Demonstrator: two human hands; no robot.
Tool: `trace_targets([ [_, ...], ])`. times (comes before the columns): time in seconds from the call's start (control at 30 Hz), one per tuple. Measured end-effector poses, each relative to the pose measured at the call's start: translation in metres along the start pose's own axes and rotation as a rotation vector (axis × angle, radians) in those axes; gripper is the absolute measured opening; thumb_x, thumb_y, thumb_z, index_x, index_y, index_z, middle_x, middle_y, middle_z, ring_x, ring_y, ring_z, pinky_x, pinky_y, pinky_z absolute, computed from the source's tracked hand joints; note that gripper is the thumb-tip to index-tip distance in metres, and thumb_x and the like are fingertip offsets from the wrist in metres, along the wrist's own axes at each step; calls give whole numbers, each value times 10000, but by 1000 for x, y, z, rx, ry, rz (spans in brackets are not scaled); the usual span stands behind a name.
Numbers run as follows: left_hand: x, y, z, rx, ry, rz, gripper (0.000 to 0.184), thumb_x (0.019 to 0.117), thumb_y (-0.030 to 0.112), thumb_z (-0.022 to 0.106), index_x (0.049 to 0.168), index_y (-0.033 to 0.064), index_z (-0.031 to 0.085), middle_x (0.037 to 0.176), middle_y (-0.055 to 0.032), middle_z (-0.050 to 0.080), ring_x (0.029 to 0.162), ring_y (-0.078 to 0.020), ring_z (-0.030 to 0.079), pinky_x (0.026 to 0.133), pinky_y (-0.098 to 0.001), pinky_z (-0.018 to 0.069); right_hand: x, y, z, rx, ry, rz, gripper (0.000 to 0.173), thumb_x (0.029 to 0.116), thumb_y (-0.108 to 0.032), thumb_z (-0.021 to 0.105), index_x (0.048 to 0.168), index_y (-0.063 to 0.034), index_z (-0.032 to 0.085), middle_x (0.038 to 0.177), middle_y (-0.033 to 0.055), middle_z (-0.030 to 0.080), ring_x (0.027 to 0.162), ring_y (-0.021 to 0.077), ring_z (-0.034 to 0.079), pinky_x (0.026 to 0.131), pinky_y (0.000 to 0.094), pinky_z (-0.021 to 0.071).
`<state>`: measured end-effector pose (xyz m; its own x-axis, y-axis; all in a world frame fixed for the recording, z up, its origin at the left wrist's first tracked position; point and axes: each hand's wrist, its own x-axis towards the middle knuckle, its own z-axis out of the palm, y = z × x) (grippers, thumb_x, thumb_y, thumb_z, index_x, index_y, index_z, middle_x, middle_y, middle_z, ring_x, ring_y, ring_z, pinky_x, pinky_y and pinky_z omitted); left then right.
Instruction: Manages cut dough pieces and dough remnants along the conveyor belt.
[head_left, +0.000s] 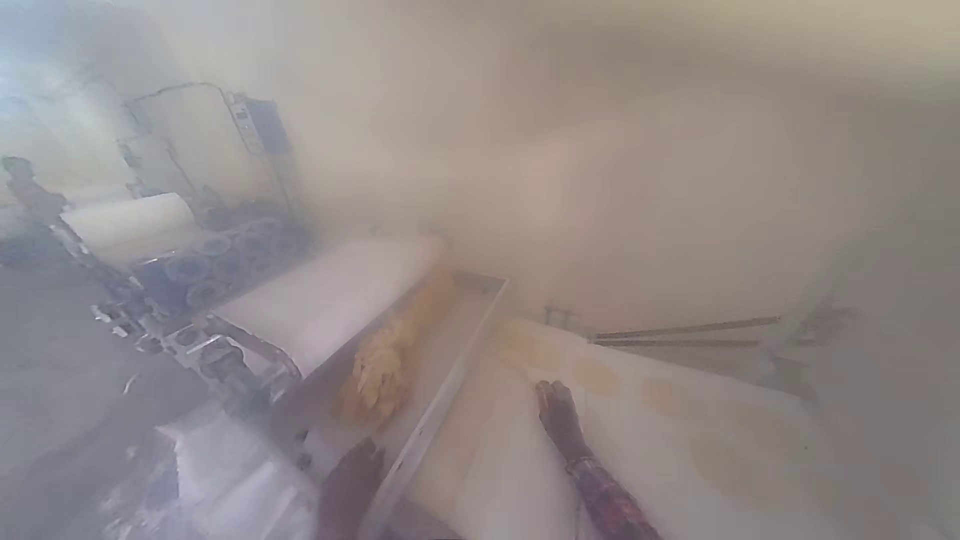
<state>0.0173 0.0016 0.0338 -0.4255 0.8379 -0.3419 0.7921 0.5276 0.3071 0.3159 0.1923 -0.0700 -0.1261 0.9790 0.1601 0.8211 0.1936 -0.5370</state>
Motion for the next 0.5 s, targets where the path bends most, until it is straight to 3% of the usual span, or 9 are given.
trace_targets([
  [0.07,8,-8,7,9,22,10,468,1118,335,393,1351,-11,606,1338,-254,642,1288,-435,591,1067,-633,426,9,0,6,138,195,-94,261,995,6,536,1172,120,689,1139,381,632,1125,536,611,1027,562,475],
  [0.13,8,-10,9,-3,29,10,479,1115,345,397,1343,-16,615,1329,-259,645,1282,-441,592,1064,-640,422,23,-2,12,156,249,-93,279,1005,-52,557,1192,94,702,1191,371,624,1144,522,608,1033,559,476],
  [0.23,3,-4,5,-8,15,-11,477,1119,340,392,1348,-17,612,1331,-255,648,1295,-432,588,1077,-631,418,35,-5,20,-40,64,55,462,1037,-280,570,1387,21,604,1456,332,509,1335,530,493,1079,641,400],
  [0.3,-3,-1,3,-63,57,-2,464,1123,304,384,1333,-36,620,1316,-270,651,1290,-440,588,1086,-628,405,31,-9,21,-124,28,71,439,1059,-242,519,1370,54,604,1452,346,509,1338,538,490,1079,642,392],
  [0.33,1,-7,9,-121,138,23,455,1113,288,402,1278,-51,657,1250,-277,680,1237,-441,621,1063,-634,425,30,-8,23,-135,52,62,400,1059,-194,504,1336,67,625,1417,349,537,1314,527,521,1076,621,413],
  [0.4,8,-16,18,-227,239,36,446,1106,270,423,1204,-70,694,1160,-282,709,1149,-436,668,1031,-626,459,20,-10,13,-134,-38,90,395,1075,-140,433,1375,73,577,1441,333,519,1358,471,501,1134,545,383],
  [0.5,4,-11,13,-257,208,-5,458,1120,279,407,1218,-73,684,1178,-280,702,1156,-429,663,1043,-597,457,7,-13,-12,-103,-171,65,383,1044,-113,494,1357,94,574,1383,329,557,1322,442,538,1125,496,403],
])
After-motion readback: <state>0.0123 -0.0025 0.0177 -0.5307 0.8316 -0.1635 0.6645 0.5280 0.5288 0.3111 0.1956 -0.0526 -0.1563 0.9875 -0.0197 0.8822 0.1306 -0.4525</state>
